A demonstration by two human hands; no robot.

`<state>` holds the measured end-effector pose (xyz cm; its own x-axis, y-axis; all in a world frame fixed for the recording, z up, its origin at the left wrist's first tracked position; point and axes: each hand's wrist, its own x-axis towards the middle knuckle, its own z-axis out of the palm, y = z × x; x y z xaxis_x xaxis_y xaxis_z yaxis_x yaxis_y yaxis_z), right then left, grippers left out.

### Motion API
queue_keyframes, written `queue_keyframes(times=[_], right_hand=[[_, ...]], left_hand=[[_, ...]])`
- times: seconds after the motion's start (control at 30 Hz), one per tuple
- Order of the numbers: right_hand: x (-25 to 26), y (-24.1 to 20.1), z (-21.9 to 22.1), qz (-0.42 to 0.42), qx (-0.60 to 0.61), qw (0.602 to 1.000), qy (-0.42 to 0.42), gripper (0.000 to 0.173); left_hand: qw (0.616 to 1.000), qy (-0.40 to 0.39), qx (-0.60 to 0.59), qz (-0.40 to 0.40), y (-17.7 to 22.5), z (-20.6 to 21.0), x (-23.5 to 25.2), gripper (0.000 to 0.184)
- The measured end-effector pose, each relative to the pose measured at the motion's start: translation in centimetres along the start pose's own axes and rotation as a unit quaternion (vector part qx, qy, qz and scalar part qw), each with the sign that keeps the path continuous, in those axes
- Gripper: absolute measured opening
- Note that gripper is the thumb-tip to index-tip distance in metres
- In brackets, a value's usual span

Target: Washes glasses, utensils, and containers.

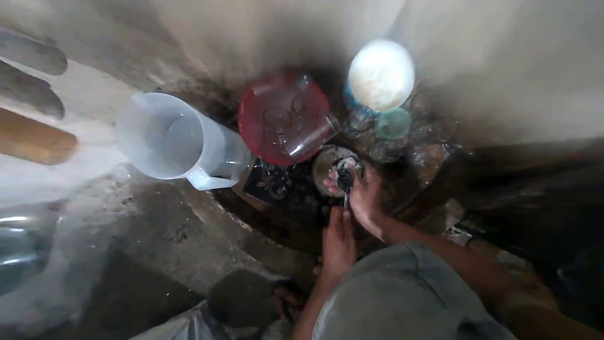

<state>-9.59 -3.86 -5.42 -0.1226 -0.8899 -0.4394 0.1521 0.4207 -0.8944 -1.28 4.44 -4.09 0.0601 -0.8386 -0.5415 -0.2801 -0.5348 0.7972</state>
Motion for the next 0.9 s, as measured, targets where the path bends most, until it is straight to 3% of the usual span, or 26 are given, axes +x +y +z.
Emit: queue_keyframes(times=[0.13, 0.27, 0.33, 0.4, 0.5, 0.57, 0.67, 0.77, 0.9], right_hand=[[-1.6, 0.9, -0.4, 0.042, -0.106, 0.991, -0.063, 0.029], [-1.6, 1.1, -2.6, 0.065, -0.104, 0.987, -0.102, 0.028], [-1.2, 0.1, -4.5, 0.017, -0.131, 0.986, -0.1, 0.028], [-0.2, -1.5, -7.7, -0.072, -0.188, 0.977, -0.07, 0.031], [2.7, -6.1, -13.9, -0.096, -0.441, 0.891, 0.045, 0.032], [4.3, -9.5, -17.6, -0.07, -0.571, 0.813, 0.087, 0.032], [6.3, -13.4, -19.9, 0.023, -0.682, 0.718, 0.133, 0.032], [8.0, -14.0, -20.5, 0.082, -0.732, 0.66, 0.148, 0.029], [10.7, -12.3, -20.5, 0.124, -0.769, 0.617, 0.116, 0.032]], left_hand=[[0.996, 0.068, -0.06, -0.024, 0.8, 0.3, 0.8, 0.033], [0.992, 0.011, -0.101, -0.072, -0.4, -0.8, 2.4, 0.026], [0.994, -0.044, -0.037, -0.089, -1.9, -1.4, 3.3, 0.023], [0.994, -0.035, 0.01, -0.106, -3.8, -1.7, 4.4, 0.041], [0.989, 0.01, 0.027, -0.146, -5.9, -1.9, 6.5, 0.059], [0.986, -0.003, -0.002, -0.167, -6.4, -1.8, 8.1, 0.055], [0.982, -0.018, -0.062, -0.177, -6.4, -0.9, 9.9, 0.043], [0.982, 0.005, -0.059, -0.181, -6.0, -0.3, 10.9, 0.035], [0.98, 0.026, -0.05, -0.189, -6.3, -0.7, 11.0, 0.031]])
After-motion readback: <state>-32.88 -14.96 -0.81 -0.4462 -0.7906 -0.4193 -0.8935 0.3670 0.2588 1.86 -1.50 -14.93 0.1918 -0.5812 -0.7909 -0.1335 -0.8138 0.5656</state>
